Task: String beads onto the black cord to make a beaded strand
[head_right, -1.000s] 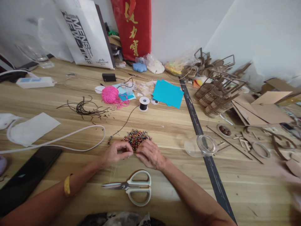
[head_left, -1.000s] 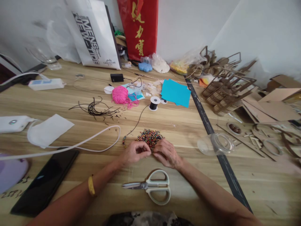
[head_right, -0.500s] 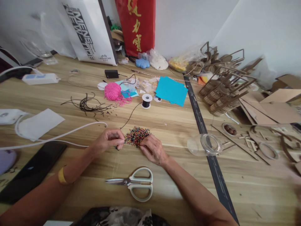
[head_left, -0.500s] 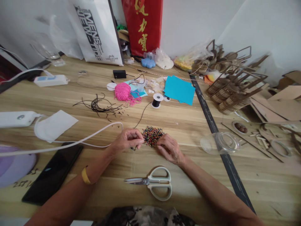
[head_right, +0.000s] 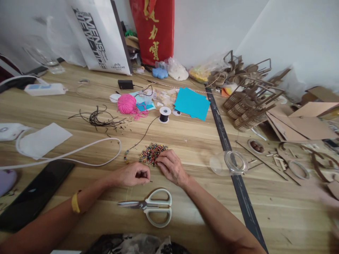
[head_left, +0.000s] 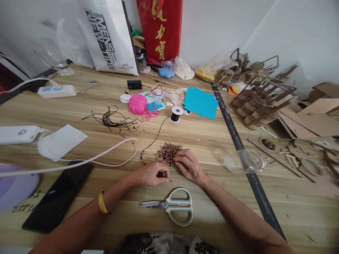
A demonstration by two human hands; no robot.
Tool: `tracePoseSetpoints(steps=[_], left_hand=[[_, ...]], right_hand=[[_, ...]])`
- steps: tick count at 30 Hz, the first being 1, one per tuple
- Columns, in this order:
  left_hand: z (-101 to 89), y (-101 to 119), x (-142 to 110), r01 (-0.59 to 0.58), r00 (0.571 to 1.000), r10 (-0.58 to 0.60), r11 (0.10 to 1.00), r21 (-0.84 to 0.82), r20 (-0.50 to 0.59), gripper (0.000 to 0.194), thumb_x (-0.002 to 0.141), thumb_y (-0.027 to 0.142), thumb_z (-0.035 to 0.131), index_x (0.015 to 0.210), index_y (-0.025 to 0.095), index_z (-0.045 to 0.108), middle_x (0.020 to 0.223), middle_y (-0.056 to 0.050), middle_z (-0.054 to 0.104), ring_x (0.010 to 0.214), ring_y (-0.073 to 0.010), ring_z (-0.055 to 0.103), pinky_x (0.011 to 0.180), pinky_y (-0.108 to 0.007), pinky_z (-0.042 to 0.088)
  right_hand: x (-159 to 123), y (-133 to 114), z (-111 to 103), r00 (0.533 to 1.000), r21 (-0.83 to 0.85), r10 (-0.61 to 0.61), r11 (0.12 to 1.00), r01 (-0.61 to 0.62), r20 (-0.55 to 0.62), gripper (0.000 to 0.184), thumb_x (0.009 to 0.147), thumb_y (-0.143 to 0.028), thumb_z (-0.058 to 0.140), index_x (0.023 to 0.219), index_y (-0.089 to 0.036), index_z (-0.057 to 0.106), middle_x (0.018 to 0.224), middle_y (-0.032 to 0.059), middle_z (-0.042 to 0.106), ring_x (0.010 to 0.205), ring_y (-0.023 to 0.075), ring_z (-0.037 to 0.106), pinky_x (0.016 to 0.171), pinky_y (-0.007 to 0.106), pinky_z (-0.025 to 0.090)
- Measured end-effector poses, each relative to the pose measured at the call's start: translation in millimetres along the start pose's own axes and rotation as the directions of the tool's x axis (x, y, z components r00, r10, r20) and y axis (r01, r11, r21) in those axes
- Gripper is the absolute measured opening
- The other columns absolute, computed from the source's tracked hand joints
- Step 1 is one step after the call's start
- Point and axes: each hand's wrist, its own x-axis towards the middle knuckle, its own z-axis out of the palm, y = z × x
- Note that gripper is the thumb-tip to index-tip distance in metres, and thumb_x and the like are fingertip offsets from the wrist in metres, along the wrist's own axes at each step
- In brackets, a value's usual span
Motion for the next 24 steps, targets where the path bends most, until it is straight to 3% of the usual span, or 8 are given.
tracePoseSetpoints(steps=[5,14,24], left_hand=[[-4.4,-4.8,0.6,0.002,1.0,-0.002,1.0,0.028,-0.001,0.006,0.073,0.015,0.059,0.072,0.012,0.064,0.06,0.001,0.058,0.054,-0.0075,0.046,0.051,-0.016,0.034],[-14.3,-10.1,4.8,0.065,0.996,-0.071,0.989,-0.13,-0.044,0.007,0.074,0.017,0.056,0.071,0.011,0.06,0.055,0.0,0.06,0.048,-0.0073,0.05,0.047,-0.015,0.035],[-11.6,-14.2,5.5,0.005,0.997,-0.017,0.988,-0.155,-0.078,0.007,0.074,0.018,0.059,0.07,0.012,0.06,0.054,0.001,0.061,0.048,-0.0067,0.05,0.047,-0.014,0.036]], right_hand=[[0.0,1.9,3.1,1.0,-0.033,0.017,0.999,-0.017,0.011,0.015,0.088,-0.014,0.055,0.101,-0.019,0.059,0.099,0.0089,0.058,0.093,0.0197,0.053,0.081,0.037,0.049],[3.1,1.3,6.3,0.993,-0.137,-0.021,0.99,0.036,0.112,0.015,0.088,-0.014,0.054,0.1,-0.017,0.062,0.102,0.0105,0.057,0.097,0.0209,0.05,0.085,0.038,0.047],[3.8,3.0,7.9,0.988,-0.122,0.001,0.992,0.018,0.153,0.014,0.091,-0.015,0.049,0.099,-0.018,0.06,0.099,0.0099,0.059,0.095,0.0208,0.05,0.084,0.039,0.047]])
